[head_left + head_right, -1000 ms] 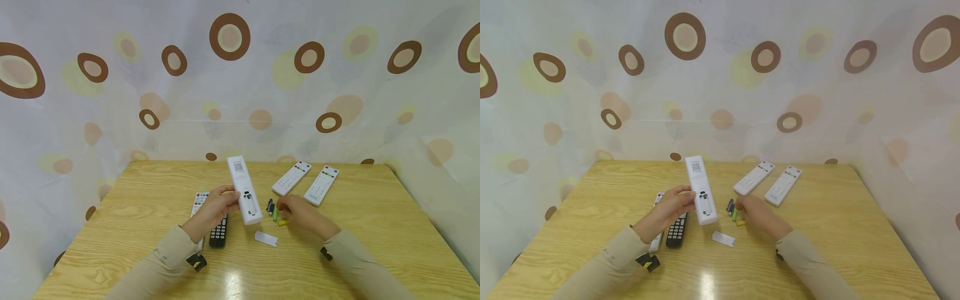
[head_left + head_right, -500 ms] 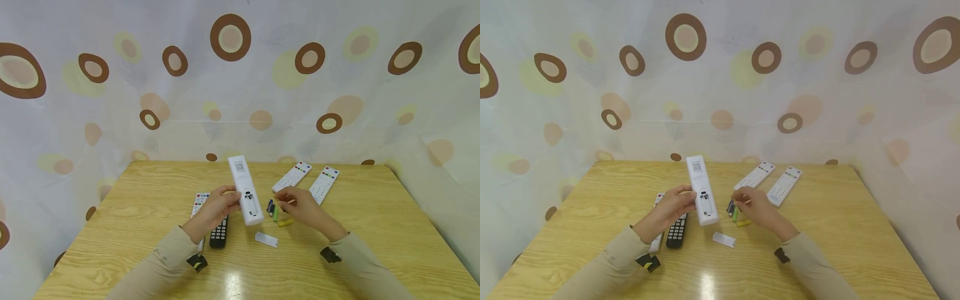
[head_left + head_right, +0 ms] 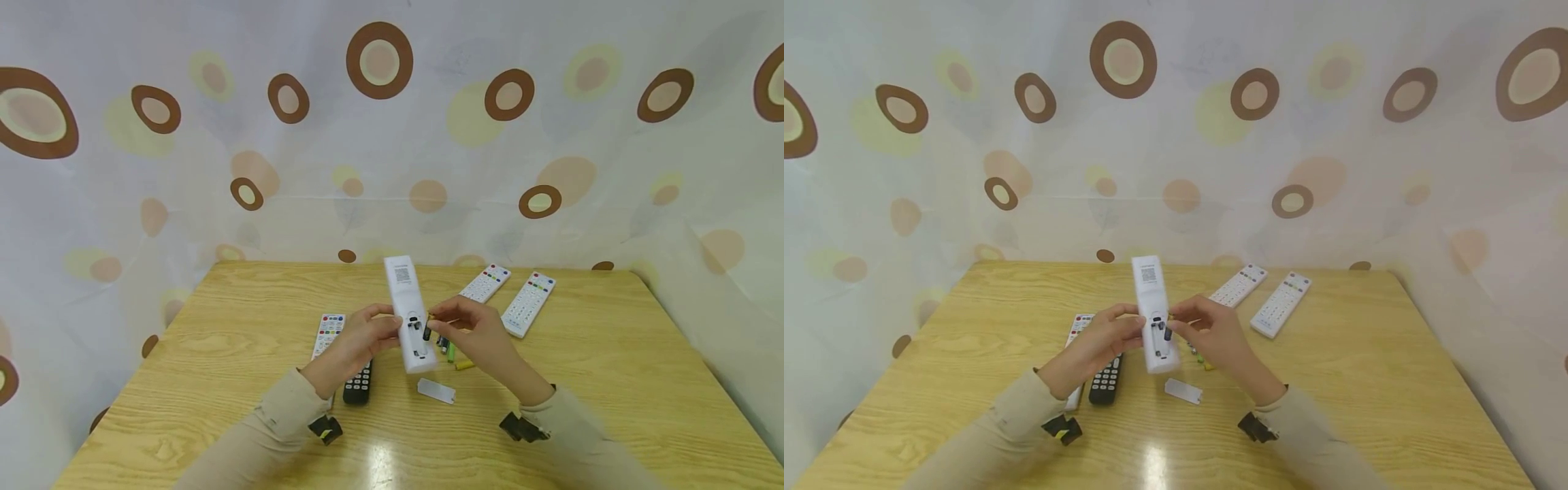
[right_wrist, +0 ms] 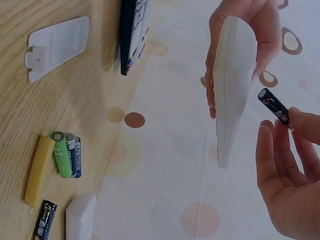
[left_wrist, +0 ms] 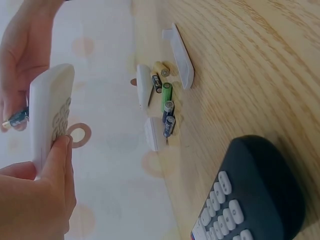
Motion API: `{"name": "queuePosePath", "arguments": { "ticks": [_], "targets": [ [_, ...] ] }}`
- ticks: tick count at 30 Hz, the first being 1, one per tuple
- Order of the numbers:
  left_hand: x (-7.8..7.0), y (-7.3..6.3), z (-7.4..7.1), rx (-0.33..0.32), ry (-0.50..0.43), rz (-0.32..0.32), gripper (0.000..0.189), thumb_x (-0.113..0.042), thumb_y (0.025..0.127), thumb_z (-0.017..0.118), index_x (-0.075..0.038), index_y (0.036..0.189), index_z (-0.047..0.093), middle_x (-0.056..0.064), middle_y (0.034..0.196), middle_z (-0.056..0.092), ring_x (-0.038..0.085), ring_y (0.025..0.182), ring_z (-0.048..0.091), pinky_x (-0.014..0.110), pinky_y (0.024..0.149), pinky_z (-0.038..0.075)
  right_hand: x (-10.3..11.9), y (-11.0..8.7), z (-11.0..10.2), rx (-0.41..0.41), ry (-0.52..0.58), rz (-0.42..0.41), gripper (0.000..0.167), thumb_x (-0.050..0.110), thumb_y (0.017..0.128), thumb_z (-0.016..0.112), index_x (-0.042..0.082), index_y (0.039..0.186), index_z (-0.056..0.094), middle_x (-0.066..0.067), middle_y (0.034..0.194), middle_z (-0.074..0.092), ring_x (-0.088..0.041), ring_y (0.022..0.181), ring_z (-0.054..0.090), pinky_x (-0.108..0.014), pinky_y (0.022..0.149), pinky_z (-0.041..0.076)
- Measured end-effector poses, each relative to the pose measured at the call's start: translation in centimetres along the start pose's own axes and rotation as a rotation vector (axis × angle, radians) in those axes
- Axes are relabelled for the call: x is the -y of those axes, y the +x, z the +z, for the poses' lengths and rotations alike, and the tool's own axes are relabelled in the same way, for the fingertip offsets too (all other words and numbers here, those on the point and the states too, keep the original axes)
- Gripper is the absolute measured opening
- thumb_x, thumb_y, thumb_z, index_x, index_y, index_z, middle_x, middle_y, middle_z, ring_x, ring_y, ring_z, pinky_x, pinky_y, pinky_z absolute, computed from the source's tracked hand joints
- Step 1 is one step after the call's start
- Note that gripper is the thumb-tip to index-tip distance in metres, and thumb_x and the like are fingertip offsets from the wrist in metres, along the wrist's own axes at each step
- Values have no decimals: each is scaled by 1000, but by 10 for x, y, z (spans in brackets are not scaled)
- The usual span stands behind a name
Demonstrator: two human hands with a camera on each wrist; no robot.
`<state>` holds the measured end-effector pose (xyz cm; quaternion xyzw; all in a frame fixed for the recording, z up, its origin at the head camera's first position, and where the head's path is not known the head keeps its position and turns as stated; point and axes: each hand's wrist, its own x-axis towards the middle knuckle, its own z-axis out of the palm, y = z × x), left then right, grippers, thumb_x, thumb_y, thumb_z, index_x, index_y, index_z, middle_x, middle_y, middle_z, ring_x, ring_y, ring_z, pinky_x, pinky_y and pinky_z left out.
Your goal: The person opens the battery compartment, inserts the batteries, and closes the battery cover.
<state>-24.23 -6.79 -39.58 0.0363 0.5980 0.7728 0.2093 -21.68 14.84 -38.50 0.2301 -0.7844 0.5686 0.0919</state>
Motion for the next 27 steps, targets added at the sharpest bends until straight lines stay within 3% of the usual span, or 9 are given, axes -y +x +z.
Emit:
{"name": "queuePosePath", "arguments": {
  "ticks": [7, 15, 20, 23, 27],
  "targets": [
    [0, -1, 2, 35, 30, -12, 33, -3, 96, 54, 8, 127, 48, 22, 118, 58, 19, 96, 63, 33, 90, 53, 4, -2, 12, -13, -148, -71, 12, 10, 84, 74, 9, 95, 71, -2, 89, 71, -12, 73, 61, -26, 62, 53],
    [0, 0, 1, 50, 49, -23, 33, -4, 97, 54, 6, 128, 48, 21, 119, 59, 19, 97, 63, 33, 90, 53, 0, -3, 14, 11, -179, -70, 12, 10, 84, 74, 10, 96, 73, -1, 87, 67, -13, 72, 55, -24, 62, 50],
    [-1, -1, 1, 45, 49, -19, 34, -4, 96, 55, 6, 128, 48, 23, 120, 58, 20, 97, 63, 34, 91, 53, -9, -4, 18, 12, -195, -168, 16, 5, 80, 76, 9, 95, 72, -3, 92, 62, -15, 76, 50, -27, 60, 49],
    [0, 0, 0, 41, 51, -22, 34, -4, 96, 55, 6, 128, 48, 23, 120, 58, 20, 97, 63, 35, 90, 53, -11, -6, 21, 40, -256, -241, 29, 9, 74, 82, 9, 101, 70, -3, 103, 57, -14, 84, 47, -29, 65, 47],
    [0, 1, -2, 32, 32, -19, 34, -3, 96, 55, 6, 129, 48, 23, 120, 59, 21, 98, 64, 34, 90, 53, -10, -10, 21, 125, -409, -302, 68, 26, 59, 91, 10, 119, 62, -3, 114, 50, -15, 95, 40, -31, 75, 44]
  ]
}}
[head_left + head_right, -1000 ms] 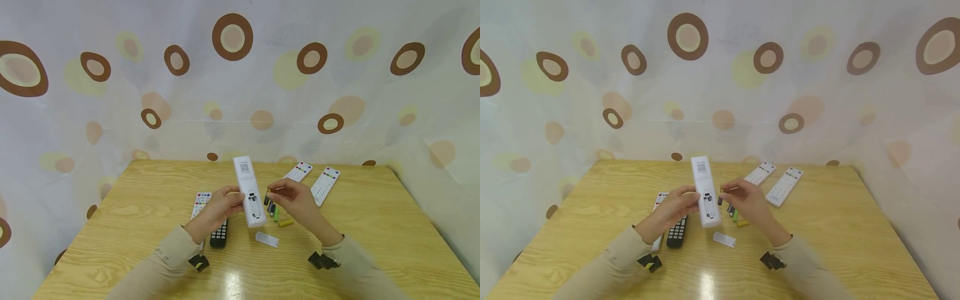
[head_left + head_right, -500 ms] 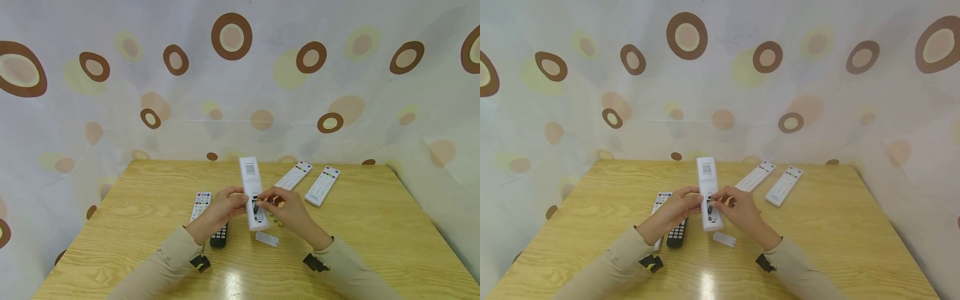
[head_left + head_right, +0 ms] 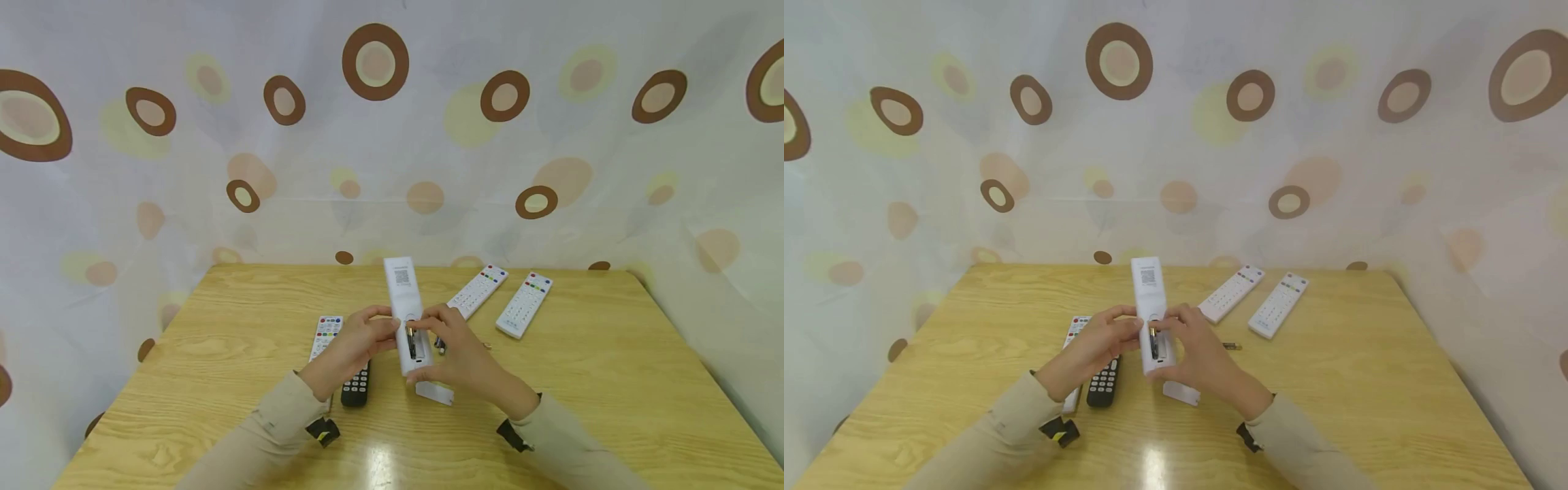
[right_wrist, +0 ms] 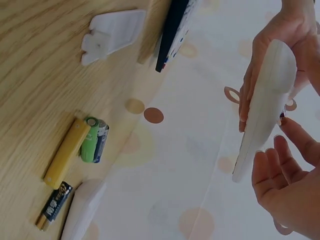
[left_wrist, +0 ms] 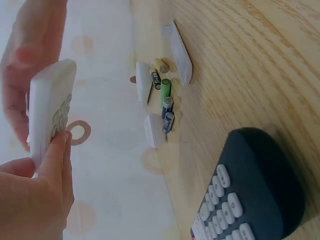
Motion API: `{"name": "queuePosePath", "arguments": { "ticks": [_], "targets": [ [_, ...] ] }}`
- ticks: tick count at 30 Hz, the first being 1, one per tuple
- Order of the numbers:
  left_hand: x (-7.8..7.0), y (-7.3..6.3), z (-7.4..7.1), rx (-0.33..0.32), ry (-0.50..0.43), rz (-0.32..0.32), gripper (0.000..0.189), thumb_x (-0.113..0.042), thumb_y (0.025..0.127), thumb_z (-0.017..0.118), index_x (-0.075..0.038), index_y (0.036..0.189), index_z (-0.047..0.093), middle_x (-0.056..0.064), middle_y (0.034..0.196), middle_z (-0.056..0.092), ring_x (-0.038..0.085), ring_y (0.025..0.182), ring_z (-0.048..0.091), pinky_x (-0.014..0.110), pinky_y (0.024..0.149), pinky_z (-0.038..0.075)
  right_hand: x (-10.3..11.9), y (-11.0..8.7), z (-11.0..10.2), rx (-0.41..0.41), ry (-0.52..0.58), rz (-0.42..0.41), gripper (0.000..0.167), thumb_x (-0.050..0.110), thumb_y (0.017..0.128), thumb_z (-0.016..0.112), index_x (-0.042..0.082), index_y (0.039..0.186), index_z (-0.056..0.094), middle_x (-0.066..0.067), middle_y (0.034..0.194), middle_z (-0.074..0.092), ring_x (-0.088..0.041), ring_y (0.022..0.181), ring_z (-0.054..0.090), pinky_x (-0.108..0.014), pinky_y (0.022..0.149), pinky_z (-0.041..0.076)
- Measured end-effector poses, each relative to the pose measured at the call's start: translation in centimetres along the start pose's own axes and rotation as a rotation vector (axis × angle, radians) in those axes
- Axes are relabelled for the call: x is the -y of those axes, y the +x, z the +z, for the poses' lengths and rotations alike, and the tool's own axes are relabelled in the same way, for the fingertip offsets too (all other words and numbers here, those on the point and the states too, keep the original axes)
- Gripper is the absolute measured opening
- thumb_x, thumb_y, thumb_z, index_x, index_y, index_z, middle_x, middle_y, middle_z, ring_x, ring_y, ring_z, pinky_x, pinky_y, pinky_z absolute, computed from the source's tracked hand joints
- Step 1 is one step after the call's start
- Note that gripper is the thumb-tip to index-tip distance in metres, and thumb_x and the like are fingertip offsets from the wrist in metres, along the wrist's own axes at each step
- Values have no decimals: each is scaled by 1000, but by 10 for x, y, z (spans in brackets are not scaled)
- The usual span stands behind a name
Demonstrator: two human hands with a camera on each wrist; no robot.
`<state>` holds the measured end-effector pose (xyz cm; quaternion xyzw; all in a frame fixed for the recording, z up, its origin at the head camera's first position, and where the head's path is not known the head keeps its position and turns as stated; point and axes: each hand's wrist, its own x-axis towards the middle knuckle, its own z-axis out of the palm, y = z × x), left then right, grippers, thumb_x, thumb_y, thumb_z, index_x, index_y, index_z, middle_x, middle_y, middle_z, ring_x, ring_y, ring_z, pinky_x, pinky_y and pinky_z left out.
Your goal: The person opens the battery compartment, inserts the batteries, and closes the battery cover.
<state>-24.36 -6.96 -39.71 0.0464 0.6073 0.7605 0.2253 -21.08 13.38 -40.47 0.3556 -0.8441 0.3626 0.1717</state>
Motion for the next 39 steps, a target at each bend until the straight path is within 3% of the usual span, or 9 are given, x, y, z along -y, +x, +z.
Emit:
{"name": "queuePosePath", "arguments": {
  "ticks": [4, 10, 16, 20, 23, 26, 30, 34, 39],
  "targets": [
    [0, -1, -1, 2, -15, 7, 34, -3, 97, 54, 7, 128, 47, 24, 121, 57, 22, 99, 63, 35, 90, 53, 2, -3, 0, 41, -120, -47, 85, 31, 54, 94, 9, 127, 55, -5, 118, 45, -18, 96, 40, -34, 76, 44],
    [0, -3, 1, 12, -2, 0, 32, -3, 97, 54, 7, 127, 48, 22, 118, 59, 21, 97, 64, 34, 89, 54, 0, -8, 4, -9, -124, -76, 79, 28, 57, 94, 10, 126, 59, -4, 113, 47, -16, 92, 38, -30, 73, 41],
    [-1, -2, 2, 23, 4, 3, 32, -4, 97, 54, 7, 126, 48, 20, 113, 60, 20, 94, 64, 33, 87, 54, -5, -10, 8, -92, -159, -171, 77, 27, 56, 94, 8, 124, 63, -3, 103, 48, -14, 85, 38, -24, 66, 38],
    [-1, -2, 2, 17, 6, 8, 31, -3, 97, 53, 8, 126, 48, 21, 114, 59, 21, 94, 64, 33, 87, 54, -7, -10, 6, -73, -201, -189, 80, 32, 57, 92, 10, 128, 62, -2, 98, 44, -14, 82, 35, -23, 65, 35],
    [-1, -1, 1, 2, 22, 6, 30, -2, 97, 53, 9, 125, 48, 24, 116, 58, 22, 95, 63, 35, 88, 54, -12, -10, -1, 15, -162, -136, 71, 36, 68, 85, 12, 130, 61, -1, 98, 42, -12, 83, 34, -24, 67, 33],
    [0, 0, -2, -19, 42, -5, 30, -2, 97, 53, 10, 124, 49, 25, 118, 57, 22, 95, 63, 35, 88, 54, -20, -12, -11, 91, -72, -27, 53, 34, 82, 74, 13, 129, 62, 2, 100, 44, -12, 84, 37, -26, 68, 37],
    [1, -1, -6, -19, 47, -17, 32, -1, 97, 52, 9, 127, 48, 27, 123, 55, 22, 96, 63, 33, 87, 54, -34, -16, -27, 108, 0, 105, 32, 22, 92, 65, 10, 122, 65, 2, 105, 54, -16, 92, 51, -34, 73, 49],
    [0, -1, -8, 0, 38, -13, 33, -1, 97, 52, 10, 128, 47, 28, 124, 54, 22, 97, 62, 31, 87, 54, -49, -19, -39, 148, -84, 192, 21, 16, 94, 64, 6, 112, 69, -4, 106, 62, -26, 99, 58, -44, 79, 52],
    [1, -2, -8, 4, 35, -17, 33, -1, 97, 52, 10, 128, 48, 27, 123, 55, 21, 96, 62, 32, 88, 54, -64, -24, -44, 331, -264, 277, 15, 5, 89, 67, 1, 103, 70, -8, 99, 65, -28, 93, 63, -40, 78, 54]
  ]
}}
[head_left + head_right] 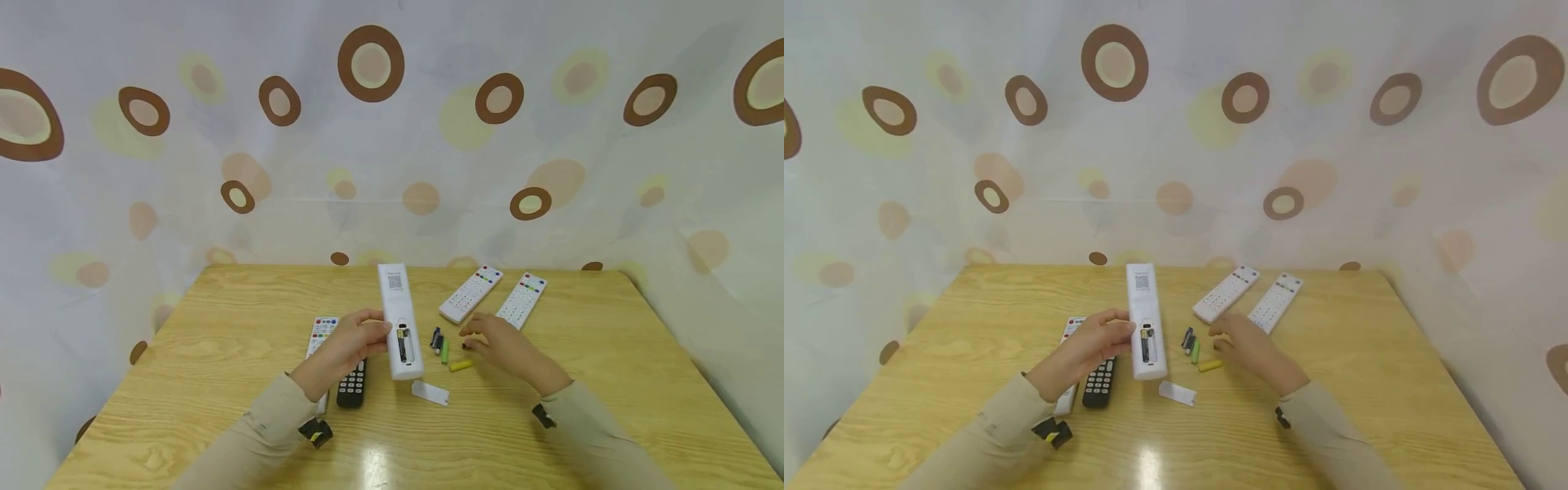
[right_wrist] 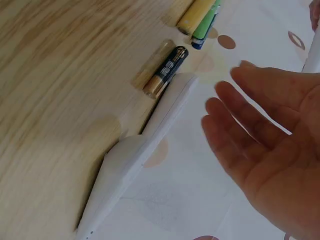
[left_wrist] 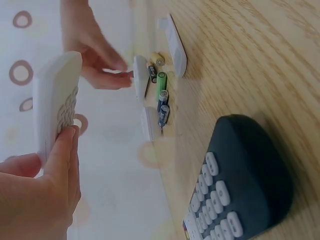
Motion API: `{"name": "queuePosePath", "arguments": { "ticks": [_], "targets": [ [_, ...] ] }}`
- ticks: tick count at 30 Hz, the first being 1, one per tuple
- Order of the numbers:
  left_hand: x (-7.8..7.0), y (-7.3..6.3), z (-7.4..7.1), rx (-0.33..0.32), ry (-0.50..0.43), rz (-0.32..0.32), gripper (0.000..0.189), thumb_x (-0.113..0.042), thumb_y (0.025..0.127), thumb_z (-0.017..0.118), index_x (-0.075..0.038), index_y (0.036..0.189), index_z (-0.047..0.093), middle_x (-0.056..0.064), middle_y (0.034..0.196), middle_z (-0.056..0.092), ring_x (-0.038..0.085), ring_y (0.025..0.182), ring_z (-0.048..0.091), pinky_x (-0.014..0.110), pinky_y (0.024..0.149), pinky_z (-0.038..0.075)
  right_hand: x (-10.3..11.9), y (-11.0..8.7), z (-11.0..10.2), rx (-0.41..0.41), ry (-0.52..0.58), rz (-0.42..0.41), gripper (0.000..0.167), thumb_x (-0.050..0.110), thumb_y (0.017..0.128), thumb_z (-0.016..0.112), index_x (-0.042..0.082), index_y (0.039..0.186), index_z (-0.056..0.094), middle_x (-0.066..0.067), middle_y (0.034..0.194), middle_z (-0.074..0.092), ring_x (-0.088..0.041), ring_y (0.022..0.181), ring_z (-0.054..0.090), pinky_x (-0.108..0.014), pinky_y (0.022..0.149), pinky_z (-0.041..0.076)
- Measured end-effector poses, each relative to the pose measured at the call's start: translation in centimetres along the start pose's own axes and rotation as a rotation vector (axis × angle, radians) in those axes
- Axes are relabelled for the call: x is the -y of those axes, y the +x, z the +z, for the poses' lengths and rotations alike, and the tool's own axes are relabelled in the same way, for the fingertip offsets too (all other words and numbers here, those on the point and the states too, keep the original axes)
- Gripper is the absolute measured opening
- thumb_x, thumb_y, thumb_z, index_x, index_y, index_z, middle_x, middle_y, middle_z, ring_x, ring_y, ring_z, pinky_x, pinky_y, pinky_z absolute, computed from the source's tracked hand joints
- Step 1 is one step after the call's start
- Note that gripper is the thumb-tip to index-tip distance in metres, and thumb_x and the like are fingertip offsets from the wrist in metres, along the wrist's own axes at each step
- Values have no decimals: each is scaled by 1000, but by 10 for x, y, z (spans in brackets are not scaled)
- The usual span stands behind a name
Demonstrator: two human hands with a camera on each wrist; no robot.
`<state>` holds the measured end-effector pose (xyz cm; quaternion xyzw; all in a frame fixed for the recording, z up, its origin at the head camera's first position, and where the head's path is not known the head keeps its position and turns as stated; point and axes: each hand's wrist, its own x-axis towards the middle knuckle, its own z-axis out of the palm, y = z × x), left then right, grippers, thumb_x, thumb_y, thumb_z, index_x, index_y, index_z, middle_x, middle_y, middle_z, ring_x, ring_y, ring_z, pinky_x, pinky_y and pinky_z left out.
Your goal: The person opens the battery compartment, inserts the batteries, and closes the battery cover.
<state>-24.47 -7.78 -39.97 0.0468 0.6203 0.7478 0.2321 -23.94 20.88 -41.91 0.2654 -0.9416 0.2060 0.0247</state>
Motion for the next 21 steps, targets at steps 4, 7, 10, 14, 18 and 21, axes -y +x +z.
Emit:
{"name": "queuePosePath", "arguments": {
  "ticks": [4, 7, 10, 14, 18, 21],
  "targets": [
    [0, -2, 1, 5, -16, -8, 34, -2, 97, 52, 8, 130, 47, 26, 126, 53, 22, 99, 62, 34, 90, 53, -7, 1, 6, 88, -125, 2, 15, -5, 84, 69, 1, 98, 70, -7, 91, 63, -25, 87, 63, -37, 75, 55],
    [-1, -3, 2, 21, -22, -8, 36, -2, 97, 53, 8, 131, 46, 27, 128, 53, 23, 100, 62, 35, 92, 52, -11, 3, 12, 86, -145, 23, 11, -6, 83, 68, 1, 92, 70, -6, 85, 62, -25, 82, 63, -37, 74, 55],
    [-1, -3, 2, 40, -20, -6, 36, -3, 98, 53, 7, 132, 46, 27, 128, 52, 22, 100, 62, 35, 92, 52, -15, 4, 16, 83, -148, 48, 7, -5, 84, 68, 0, 88, 70, -6, 82, 61, -24, 79, 63, -36, 72, 55],
    [-2, -3, 3, 48, -20, -5, 36, -3, 98, 52, 7, 132, 46, 27, 128, 52, 22, 99, 62, 32, 89, 53, -15, 5, 19, 96, -164, 77, 6, -5, 84, 68, 0, 87, 69, -7, 82, 63, -24, 79, 63, -37, 72, 55],
    [-1, -2, 3, 48, -20, -8, 36, -3, 98, 52, 7, 132, 46, 27, 129, 52, 22, 100, 62, 32, 89, 53, -13, 6, 19, 112, -179, 106, 5, -3, 84, 69, 1, 87, 70, -7, 82, 63, -24, 79, 63, -37, 71, 55],
    [-1, -2, 3, 53, -17, -12, 36, -3, 98, 51, 7, 132, 45, 27, 129, 52, 23, 102, 61, 33, 90, 53, -11, 6, 17, 103, -161, 115, 6, -2, 84, 69, 0, 90, 70, -6, 82, 61, -22, 77, 62, -36, 70, 55]
  ]
}}
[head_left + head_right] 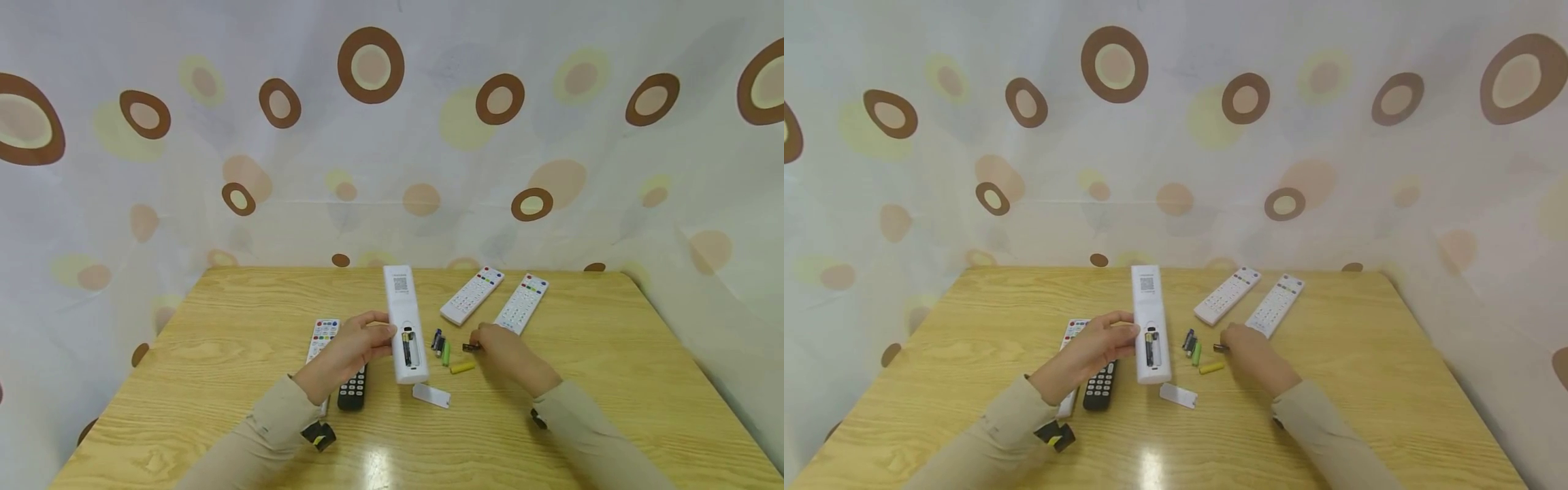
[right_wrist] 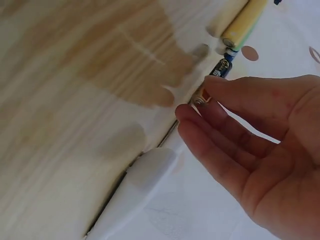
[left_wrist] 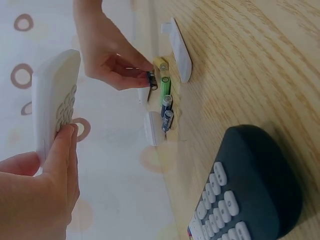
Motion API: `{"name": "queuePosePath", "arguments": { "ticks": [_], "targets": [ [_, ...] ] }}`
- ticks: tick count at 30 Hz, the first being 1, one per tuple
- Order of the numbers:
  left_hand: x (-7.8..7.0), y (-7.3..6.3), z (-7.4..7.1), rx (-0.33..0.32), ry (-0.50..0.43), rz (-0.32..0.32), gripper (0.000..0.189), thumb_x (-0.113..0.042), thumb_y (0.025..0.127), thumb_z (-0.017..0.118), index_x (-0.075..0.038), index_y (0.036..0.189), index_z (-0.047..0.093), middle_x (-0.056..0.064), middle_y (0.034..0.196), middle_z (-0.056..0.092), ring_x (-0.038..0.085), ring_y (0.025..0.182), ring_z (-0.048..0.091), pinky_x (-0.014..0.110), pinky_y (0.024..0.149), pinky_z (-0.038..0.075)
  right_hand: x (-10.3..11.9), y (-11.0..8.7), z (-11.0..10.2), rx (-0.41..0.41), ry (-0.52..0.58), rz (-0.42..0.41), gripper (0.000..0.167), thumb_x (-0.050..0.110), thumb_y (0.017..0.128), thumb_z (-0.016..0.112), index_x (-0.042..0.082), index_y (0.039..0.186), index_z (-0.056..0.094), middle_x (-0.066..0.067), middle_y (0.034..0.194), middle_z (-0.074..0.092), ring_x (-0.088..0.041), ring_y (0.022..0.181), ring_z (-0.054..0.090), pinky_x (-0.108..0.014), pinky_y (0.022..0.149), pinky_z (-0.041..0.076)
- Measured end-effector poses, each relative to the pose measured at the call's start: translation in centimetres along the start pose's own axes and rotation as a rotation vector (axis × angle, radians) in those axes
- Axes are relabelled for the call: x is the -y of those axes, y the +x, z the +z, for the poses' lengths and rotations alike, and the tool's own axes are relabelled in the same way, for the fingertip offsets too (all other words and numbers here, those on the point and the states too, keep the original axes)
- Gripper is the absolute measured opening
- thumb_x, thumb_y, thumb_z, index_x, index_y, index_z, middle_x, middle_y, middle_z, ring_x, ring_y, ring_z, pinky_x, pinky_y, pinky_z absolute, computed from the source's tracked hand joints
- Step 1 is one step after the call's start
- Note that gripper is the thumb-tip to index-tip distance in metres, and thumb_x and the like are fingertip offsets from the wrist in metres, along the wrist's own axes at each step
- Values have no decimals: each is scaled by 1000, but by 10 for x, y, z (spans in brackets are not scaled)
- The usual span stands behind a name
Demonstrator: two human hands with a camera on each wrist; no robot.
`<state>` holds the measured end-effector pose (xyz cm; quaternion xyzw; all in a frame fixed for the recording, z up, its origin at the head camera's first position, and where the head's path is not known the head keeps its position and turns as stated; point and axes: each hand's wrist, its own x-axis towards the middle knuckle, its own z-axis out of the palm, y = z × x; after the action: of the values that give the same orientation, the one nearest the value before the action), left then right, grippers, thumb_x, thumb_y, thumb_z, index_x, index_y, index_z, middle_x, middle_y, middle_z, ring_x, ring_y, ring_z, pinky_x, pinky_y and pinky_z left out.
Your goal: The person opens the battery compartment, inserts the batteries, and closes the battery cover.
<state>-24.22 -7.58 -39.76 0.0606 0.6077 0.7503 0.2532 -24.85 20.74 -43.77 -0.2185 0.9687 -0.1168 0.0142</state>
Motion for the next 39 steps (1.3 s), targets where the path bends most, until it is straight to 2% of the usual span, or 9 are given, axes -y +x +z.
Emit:
{"name": "queuePosePath", "arguments": {
  "ticks": [4, 9, 17, 23, 25, 29, 39],
  "targets": [
    [0, 0, 1, 7, 4, -1, 36, -4, 99, 52, 6, 132, 45, 27, 128, 52, 23, 103, 62, 34, 90, 53, 6, -4, -6, -67, 67, -21, 10, -4, 85, 68, -3, 95, 69, -6, 83, 59, -19, 76, 60, -33, 68, 54],
    [-1, 0, 2, 8, 8, 5, 35, -4, 98, 52, 6, 132, 45, 26, 128, 53, 23, 102, 62, 34, 90, 53, 22, -9, -16, -188, 141, -92, 13, -6, 86, 65, -5, 98, 68, -9, 90, 61, -19, 79, 61, -30, 66, 54],
    [-3, 2, 6, -6, 3, 13, 33, -2, 97, 52, 8, 128, 46, 26, 123, 56, 22, 97, 63, 35, 89, 54, 51, -17, -29, -372, 170, -186, 21, -6, 86, 67, -5, 106, 67, -9, 95, 60, -14, 77, 60, -23, 62, 53],
    [-3, 1, 7, -8, 20, 23, 32, -2, 98, 51, 8, 128, 46, 26, 124, 56, 22, 99, 63, 35, 89, 53, 73, -24, -34, -571, 235, -360, 26, -13, 78, 72, -7, 102, 68, -9, 94, 59, -13, 75, 59, -21, 60, 52],
    [-3, 1, 8, -14, 26, 28, 32, -2, 98, 52, 8, 127, 47, 25, 121, 58, 21, 98, 63, 35, 89, 54, 82, -26, -35, -610, 248, -412, 26, -15, 75, 72, -6, 99, 68, -8, 94, 59, -12, 74, 56, -21, 58, 50],
    [-2, 1, 10, -15, 32, 29, 31, -3, 97, 53, 7, 126, 48, 22, 116, 61, 20, 96, 64, 35, 89, 54, 97, -30, -36, -627, 235, -461, 26, -15, 72, 74, -5, 96, 69, -6, 92, 57, -12, 73, 53, -18, 58, 47],
    [-1, 1, 11, -11, 49, 25, 32, -5, 97, 54, 6, 126, 49, 19, 113, 64, 18, 93, 64, 33, 87, 54, 115, -32, -32, -637, 166, -449, 16, -14, 71, 74, -2, 81, 68, -4, 86, 54, -10, 70, 51, -16, 58, 46]
  ]
}}
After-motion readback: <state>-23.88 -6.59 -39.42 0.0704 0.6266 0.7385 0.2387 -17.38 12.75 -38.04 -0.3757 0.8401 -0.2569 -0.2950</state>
